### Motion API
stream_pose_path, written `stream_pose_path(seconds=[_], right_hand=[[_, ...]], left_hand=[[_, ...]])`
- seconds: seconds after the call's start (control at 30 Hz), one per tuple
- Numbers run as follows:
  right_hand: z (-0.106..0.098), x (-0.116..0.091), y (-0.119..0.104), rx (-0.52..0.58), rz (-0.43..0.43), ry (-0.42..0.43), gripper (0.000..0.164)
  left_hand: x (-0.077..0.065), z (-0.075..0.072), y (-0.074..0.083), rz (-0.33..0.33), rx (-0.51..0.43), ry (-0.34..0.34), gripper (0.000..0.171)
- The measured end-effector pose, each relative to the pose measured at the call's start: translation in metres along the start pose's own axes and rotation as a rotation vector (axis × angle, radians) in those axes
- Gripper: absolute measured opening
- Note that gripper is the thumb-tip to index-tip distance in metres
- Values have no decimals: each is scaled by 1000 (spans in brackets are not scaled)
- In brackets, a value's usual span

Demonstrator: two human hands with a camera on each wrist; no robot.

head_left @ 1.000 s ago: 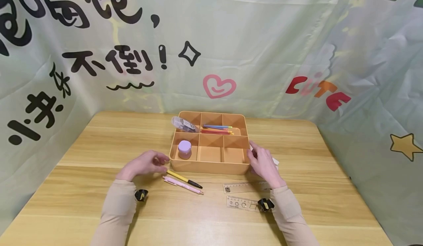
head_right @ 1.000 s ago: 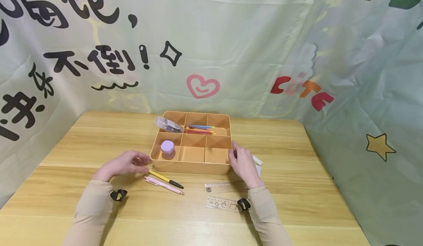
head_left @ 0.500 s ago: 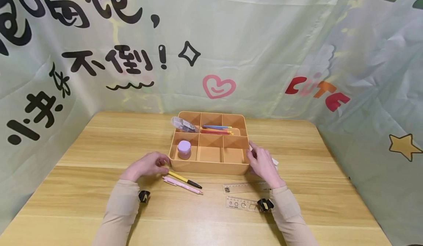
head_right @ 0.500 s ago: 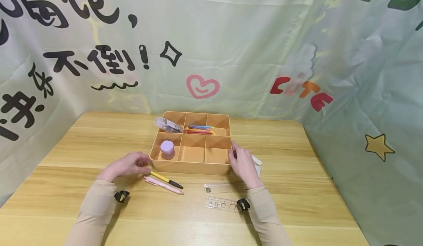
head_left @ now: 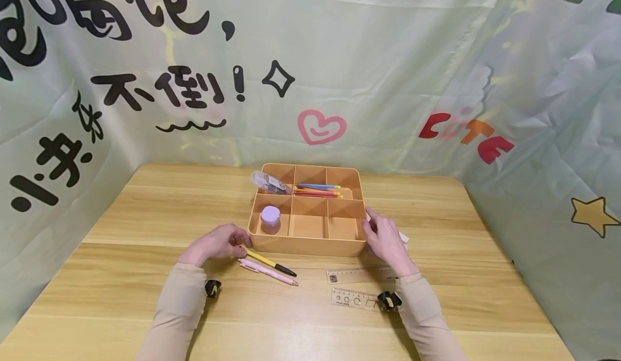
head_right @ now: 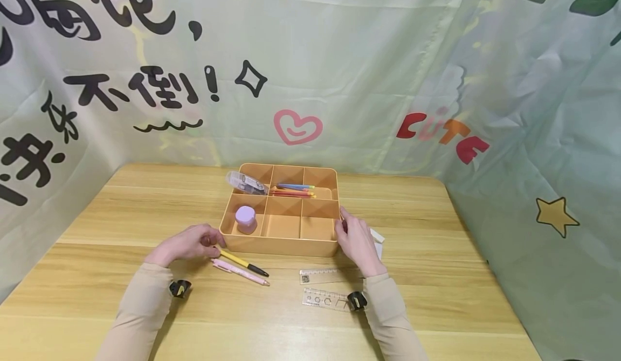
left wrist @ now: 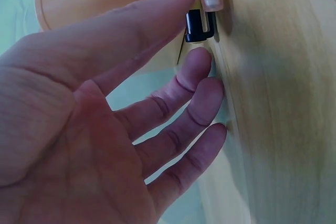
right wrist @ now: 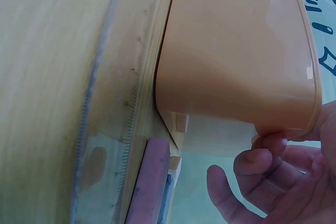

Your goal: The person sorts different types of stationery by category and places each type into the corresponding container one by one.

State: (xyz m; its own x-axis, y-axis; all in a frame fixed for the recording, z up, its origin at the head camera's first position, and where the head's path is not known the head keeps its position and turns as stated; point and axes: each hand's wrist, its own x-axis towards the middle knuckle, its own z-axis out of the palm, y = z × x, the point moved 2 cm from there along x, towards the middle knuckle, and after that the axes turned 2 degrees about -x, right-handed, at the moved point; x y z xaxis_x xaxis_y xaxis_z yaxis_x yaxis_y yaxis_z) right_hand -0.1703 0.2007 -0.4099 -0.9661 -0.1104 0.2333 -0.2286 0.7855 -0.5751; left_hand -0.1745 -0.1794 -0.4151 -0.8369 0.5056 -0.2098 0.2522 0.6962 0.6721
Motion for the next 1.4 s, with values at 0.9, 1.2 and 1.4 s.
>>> stream_pose_path(seconds=[0.9,1.2,1.4], right_hand=[[1,0,0,17,27,-16,46],[1,-1,1,35,52,-35,48],[0,0,0,19,42,-25,47]], left_hand=[[0,2,-3,-17,-44,33,10],[0,1,-4,-4,-74,30,8],[1,1,-7,29,-56,30,8]])
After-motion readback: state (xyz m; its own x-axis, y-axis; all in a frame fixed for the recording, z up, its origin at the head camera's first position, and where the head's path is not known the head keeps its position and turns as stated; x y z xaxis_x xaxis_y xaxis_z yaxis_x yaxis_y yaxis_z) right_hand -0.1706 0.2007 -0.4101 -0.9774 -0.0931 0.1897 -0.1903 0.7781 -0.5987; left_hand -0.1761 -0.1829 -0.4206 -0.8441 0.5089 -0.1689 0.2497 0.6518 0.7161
